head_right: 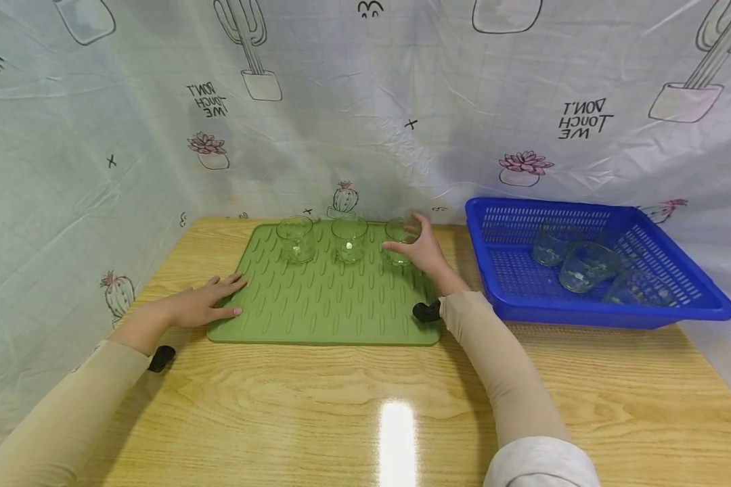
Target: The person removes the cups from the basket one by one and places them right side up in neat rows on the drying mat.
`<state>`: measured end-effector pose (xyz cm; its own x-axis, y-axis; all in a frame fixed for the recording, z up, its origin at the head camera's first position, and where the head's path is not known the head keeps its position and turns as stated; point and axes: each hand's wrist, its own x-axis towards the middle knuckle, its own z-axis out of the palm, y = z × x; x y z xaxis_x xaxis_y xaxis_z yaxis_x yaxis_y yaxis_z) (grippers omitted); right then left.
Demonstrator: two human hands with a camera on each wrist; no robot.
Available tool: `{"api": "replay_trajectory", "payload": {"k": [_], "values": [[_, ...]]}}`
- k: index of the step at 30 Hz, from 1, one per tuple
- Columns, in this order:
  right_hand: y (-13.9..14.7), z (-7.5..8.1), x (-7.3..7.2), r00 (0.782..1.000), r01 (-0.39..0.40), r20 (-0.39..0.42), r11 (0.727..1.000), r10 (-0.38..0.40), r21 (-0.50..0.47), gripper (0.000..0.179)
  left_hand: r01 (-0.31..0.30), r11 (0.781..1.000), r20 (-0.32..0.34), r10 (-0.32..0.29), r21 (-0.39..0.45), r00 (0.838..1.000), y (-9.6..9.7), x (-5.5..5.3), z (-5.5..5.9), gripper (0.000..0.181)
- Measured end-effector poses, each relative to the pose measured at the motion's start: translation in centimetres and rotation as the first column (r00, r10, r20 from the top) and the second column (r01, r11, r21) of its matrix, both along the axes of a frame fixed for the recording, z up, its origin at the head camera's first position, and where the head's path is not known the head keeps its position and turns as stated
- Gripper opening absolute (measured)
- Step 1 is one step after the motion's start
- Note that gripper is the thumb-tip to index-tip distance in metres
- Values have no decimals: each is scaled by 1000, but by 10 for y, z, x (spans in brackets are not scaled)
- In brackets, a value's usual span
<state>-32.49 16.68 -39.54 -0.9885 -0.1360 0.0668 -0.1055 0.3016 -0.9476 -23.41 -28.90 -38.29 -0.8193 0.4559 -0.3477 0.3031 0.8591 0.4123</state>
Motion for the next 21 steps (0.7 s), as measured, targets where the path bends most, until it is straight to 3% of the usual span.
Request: {"api": "replay_trajectory", "payload": {"k": [11,21], "values": [[4,4,4,1000,-10,-13,998,10,-63,96,-1,1000,5,1,2,1000,-1,0,0,85],[9,4,8,995,70,-68,996,-74,-50,96,1,1000,-5,-1,6,1000,0,0,-1,84]]}}
